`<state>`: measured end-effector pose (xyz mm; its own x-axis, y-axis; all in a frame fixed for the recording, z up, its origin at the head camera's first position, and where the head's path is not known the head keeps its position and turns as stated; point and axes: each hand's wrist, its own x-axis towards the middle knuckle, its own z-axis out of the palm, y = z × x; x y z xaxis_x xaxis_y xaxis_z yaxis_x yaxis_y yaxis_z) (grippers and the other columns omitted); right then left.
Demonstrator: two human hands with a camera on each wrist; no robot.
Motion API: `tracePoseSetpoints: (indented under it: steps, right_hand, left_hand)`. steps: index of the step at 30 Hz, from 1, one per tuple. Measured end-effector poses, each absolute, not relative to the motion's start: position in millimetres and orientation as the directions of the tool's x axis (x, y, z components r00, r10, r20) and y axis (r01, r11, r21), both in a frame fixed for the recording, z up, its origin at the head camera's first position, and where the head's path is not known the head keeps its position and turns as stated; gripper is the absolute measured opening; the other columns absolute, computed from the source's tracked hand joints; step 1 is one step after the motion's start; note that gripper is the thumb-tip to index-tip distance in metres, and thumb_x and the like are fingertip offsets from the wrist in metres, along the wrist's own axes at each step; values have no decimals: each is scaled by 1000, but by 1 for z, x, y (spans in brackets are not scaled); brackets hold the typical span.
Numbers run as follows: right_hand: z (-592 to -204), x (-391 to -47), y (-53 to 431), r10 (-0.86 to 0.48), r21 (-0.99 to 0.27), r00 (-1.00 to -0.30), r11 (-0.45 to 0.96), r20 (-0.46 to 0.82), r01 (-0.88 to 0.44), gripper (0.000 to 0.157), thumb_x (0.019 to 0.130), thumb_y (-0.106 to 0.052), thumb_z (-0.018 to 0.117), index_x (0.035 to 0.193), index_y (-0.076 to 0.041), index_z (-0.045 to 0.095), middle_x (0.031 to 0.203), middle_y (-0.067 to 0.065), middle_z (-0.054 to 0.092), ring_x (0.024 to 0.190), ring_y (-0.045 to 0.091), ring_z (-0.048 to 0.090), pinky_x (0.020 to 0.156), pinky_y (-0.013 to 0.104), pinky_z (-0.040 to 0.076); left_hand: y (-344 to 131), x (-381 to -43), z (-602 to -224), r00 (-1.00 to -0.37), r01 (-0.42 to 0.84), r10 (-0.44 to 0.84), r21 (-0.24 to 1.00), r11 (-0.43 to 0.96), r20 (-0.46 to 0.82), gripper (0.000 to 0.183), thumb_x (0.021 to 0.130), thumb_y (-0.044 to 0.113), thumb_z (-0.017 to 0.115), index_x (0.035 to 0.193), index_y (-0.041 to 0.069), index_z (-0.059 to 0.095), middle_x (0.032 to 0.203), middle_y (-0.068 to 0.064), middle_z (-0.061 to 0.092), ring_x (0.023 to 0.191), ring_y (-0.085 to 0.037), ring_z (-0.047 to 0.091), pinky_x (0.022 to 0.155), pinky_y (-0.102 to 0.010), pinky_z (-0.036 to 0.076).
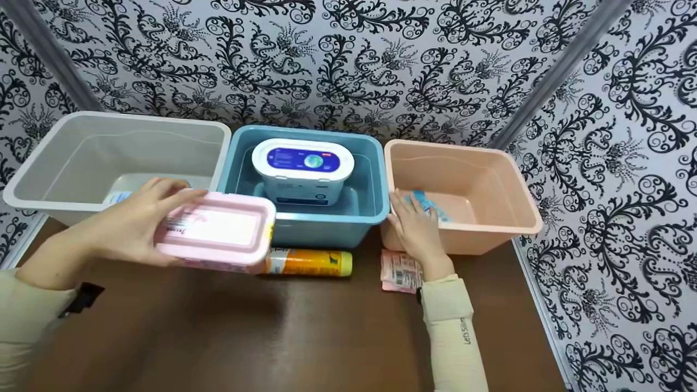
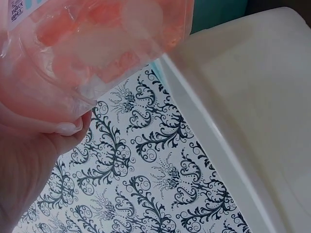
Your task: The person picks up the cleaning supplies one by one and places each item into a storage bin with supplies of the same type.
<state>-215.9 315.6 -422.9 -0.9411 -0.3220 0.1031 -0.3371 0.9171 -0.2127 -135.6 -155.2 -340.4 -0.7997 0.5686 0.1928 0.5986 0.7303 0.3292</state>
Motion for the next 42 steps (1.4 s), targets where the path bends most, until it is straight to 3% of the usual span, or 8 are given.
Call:
tracePoseSetpoints:
  steps: [10, 28, 42]
  right_hand:
    - [-423, -214, 316, -328, -200, -938, 917, 108, -344, 51, 101, -32, 35, 146, -9, 30, 150, 14, 32, 138, 40, 28, 104, 68, 17]
    - [-422, -215, 318, -313, -204, -947, 924, 75, -322, 51, 101, -32, 34, 148, -11, 27, 152, 13, 30, 140, 39, 25, 107, 67, 13]
    - [-422, -215, 316, -315, -228, -946, 919, 71, -323, 55, 101, -39, 31, 148, -12, 26, 153, 13, 28, 141, 40, 21, 107, 68, 11]
  left_hand:
    - [-149, -144, -332, -802, 594, 569, 340, 729, 180, 103, 55, 54, 78, 142, 14, 39, 130, -20, 42, 120, -32, 34, 101, -54, 36]
    - [-128, -170, -313, -771, 633, 604, 349, 691, 202, 103, 54, 49, 77, 142, 11, 38, 130, -21, 41, 119, -33, 33, 105, -53, 28]
    - [-114, -185, -302, -785, 613, 592, 368, 699, 185, 103, 55, 51, 78, 143, 17, 36, 131, -18, 40, 115, -30, 34, 100, -51, 35]
